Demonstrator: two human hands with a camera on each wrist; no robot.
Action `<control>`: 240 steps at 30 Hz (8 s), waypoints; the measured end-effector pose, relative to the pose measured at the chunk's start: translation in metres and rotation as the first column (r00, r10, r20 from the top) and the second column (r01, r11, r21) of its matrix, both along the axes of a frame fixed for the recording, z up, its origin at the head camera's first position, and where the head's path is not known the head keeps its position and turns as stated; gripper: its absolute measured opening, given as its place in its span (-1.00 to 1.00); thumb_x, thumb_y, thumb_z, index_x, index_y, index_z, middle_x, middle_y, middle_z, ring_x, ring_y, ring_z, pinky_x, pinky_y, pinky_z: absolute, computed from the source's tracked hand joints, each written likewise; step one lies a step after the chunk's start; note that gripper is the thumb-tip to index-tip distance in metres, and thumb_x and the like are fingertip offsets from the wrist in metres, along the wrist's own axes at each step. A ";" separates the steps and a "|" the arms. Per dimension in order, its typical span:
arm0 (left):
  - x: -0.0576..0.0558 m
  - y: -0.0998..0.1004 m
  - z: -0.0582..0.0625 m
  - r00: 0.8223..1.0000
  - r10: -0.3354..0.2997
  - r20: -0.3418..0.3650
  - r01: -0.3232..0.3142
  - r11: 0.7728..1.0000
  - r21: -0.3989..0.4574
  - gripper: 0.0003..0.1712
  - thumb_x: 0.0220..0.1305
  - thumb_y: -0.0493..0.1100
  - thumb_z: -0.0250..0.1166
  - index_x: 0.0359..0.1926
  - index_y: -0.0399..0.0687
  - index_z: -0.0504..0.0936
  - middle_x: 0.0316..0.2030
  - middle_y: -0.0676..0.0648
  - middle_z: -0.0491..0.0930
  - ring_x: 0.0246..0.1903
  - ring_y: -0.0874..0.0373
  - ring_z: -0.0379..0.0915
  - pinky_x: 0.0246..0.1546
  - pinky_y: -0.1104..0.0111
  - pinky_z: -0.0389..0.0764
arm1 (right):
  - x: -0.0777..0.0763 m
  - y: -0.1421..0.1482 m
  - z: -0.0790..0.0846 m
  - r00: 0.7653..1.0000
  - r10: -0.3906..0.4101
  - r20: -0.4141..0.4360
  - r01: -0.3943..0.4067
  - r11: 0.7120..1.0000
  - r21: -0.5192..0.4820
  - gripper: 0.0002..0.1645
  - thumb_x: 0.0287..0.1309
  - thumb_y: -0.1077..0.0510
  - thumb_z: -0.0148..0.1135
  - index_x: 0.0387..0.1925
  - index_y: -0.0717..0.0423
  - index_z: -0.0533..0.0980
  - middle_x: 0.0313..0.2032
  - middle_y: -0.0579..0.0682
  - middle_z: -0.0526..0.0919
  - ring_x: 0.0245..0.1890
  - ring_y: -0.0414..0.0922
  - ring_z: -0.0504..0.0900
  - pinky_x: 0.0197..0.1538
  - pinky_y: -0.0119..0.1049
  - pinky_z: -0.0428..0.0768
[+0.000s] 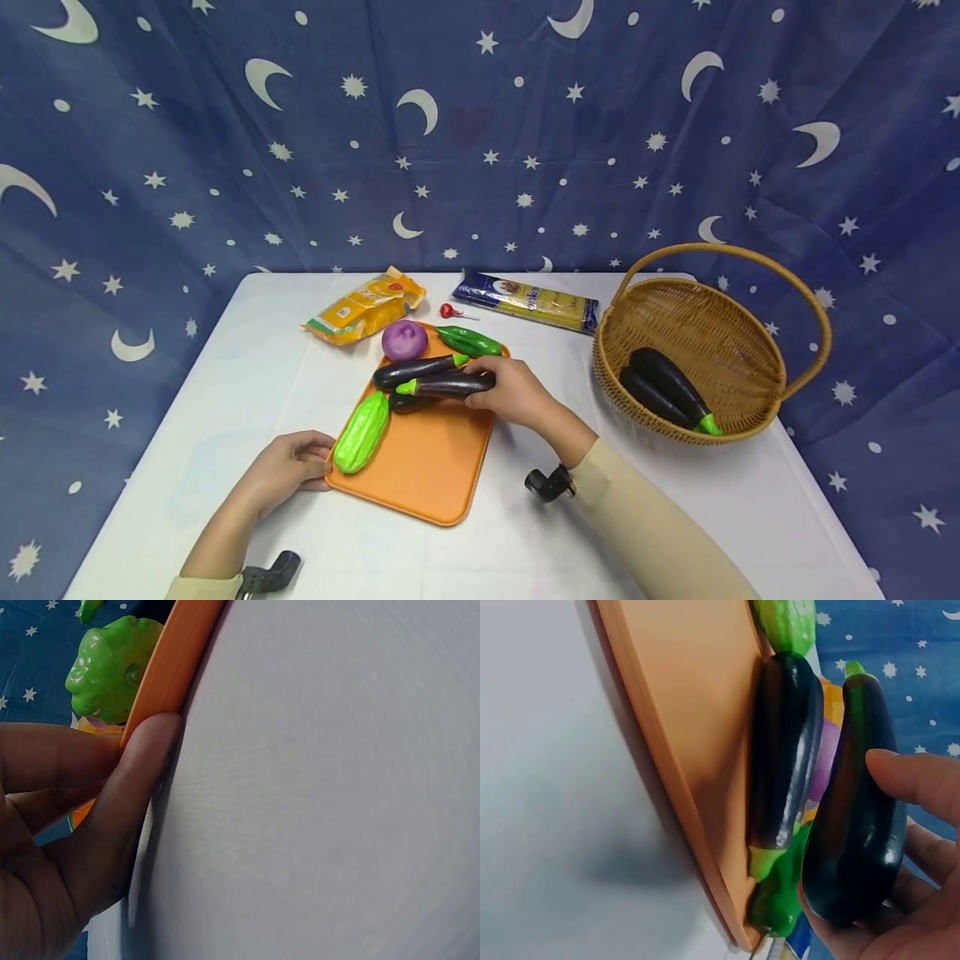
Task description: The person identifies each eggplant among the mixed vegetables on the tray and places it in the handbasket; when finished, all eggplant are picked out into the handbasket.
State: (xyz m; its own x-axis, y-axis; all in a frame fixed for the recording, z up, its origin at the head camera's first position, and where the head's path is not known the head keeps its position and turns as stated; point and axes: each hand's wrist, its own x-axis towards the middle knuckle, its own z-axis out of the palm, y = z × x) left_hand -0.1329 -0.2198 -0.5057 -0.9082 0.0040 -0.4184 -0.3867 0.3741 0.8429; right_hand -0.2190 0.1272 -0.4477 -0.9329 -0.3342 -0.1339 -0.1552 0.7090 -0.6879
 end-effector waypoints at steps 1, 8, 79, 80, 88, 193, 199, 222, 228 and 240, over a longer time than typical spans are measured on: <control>0.000 0.000 0.000 1.000 -0.001 -0.001 0.001 1.000 0.000 -0.61 0.16 -0.52 0.31 0.05 -0.39 0.59 -0.24 -0.21 0.56 -0.39 0.05 0.62 -0.40 0.24 0.79 | 0.000 0.001 0.001 1.000 -0.001 -0.003 0.001 1.000 -0.006 -0.49 0.02 0.09 0.55 0.06 -0.01 0.63 0.03 0.05 0.65 -0.01 0.01 0.53 0.16 -0.03 0.54; -0.001 0.001 0.001 1.000 -0.001 0.000 0.001 1.000 0.000 -0.61 0.16 -0.51 0.31 0.06 -0.39 0.58 -0.23 -0.21 0.57 -0.37 0.04 0.62 -0.39 0.24 0.79 | -0.002 0.010 0.010 0.999 -0.021 -0.026 0.020 0.999 -0.033 -0.49 0.02 0.06 0.54 0.06 -0.01 0.64 -0.02 0.03 0.67 -0.06 -0.01 0.54 0.05 -0.08 0.56; -0.003 0.003 0.005 0.999 -0.032 0.015 0.032 0.999 -0.018 -0.59 0.16 -0.53 0.31 0.08 -0.45 0.55 -0.22 -0.23 0.55 -0.36 0.05 0.61 -0.38 0.22 0.79 | -0.003 0.126 0.082 0.952 -0.303 -0.045 0.299 0.951 -0.079 -0.36 0.16 0.02 0.46 0.24 0.07 0.49 0.14 0.21 0.52 -0.05 0.11 0.51 -0.17 -0.21 0.59; -0.003 0.002 0.004 0.999 -0.033 0.016 0.033 0.999 -0.019 -0.58 0.17 -0.52 0.30 0.08 -0.44 0.55 -0.22 -0.23 0.55 -0.36 0.05 0.61 -0.38 0.22 0.79 | -0.003 0.129 0.082 0.951 -0.306 -0.047 0.302 0.950 -0.077 -0.37 0.16 0.01 0.46 0.24 0.06 0.49 0.14 0.21 0.53 -0.05 0.10 0.51 -0.16 -0.20 0.59; -0.003 0.001 0.003 0.999 -0.036 0.028 0.036 0.999 -0.012 -0.59 0.17 -0.51 0.29 0.08 -0.43 0.56 -0.22 -0.23 0.54 -0.37 0.04 0.61 -0.38 0.21 0.79 | 0.003 0.145 0.086 0.949 -0.310 -0.060 0.308 0.950 -0.052 -0.32 0.17 -0.05 0.45 0.27 0.06 0.48 0.14 0.20 0.53 0.00 0.10 0.49 -0.01 -0.13 0.52; -0.004 0.002 0.001 0.999 -0.034 0.039 0.035 0.999 -0.021 -0.55 0.15 -0.50 0.31 0.10 -0.44 0.54 -0.21 -0.23 0.55 -0.34 0.05 0.59 -0.37 0.21 0.80 | 0.037 0.266 0.040 0.831 -0.548 -0.098 0.554 0.795 0.248 -0.30 0.19 -0.04 0.38 0.21 0.32 0.45 0.08 0.44 0.48 -0.10 0.26 0.46 -0.21 0.06 0.53; -0.004 0.002 0.001 0.999 -0.036 0.033 0.037 0.999 -0.019 -0.56 0.15 -0.51 0.30 0.10 -0.45 0.54 -0.21 -0.23 0.54 -0.34 0.05 0.59 -0.37 0.22 0.80 | 0.037 0.266 0.041 0.832 -0.546 -0.091 0.551 0.799 0.240 -0.28 0.22 -0.04 0.34 0.25 0.34 0.43 0.17 0.47 0.44 0.02 0.34 0.47 -0.10 0.25 0.56; -0.003 0.001 0.000 0.999 -0.034 0.025 0.034 0.999 -0.021 -0.56 0.14 -0.52 0.31 0.10 -0.44 0.54 -0.22 -0.23 0.55 -0.34 0.06 0.59 -0.38 0.23 0.79 | 0.033 0.230 0.066 0.869 -0.489 -0.078 0.493 0.870 0.032 -0.28 0.26 -0.06 0.38 0.29 0.26 0.43 0.20 0.40 0.49 0.18 0.31 0.47 0.07 0.10 0.63; -0.004 0.002 -0.001 0.999 -0.038 0.020 0.039 0.999 -0.019 -0.56 0.16 -0.51 0.30 0.10 -0.44 0.54 -0.21 -0.22 0.55 -0.35 0.06 0.60 -0.38 0.22 0.79 | 0.030 0.212 0.069 0.892 -0.446 -0.075 0.446 0.895 -0.022 -0.31 0.26 0.00 0.38 0.30 0.25 0.42 0.19 0.34 0.50 0.18 0.26 0.48 0.10 0.07 0.61; -0.004 0.002 -0.002 0.999 -0.032 0.020 0.033 0.999 -0.033 -0.57 0.18 -0.50 0.30 0.10 -0.43 0.55 -0.21 -0.23 0.55 -0.35 0.06 0.59 -0.38 0.24 0.79 | 0.022 0.172 0.077 0.938 -0.340 -0.072 0.336 0.940 -0.061 -0.36 0.22 0.04 0.41 0.26 0.19 0.47 0.19 0.26 0.53 0.21 0.21 0.48 0.19 0.14 0.57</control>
State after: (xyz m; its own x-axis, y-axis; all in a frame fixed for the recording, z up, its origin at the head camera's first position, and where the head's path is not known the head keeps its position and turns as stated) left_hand -0.1372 -0.2182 -0.5073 -0.8996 0.0192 -0.4364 -0.3901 0.4141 0.8224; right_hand -0.1969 0.2991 -0.3710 -0.9990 -0.0012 -0.0458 0.0320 0.6968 -0.7166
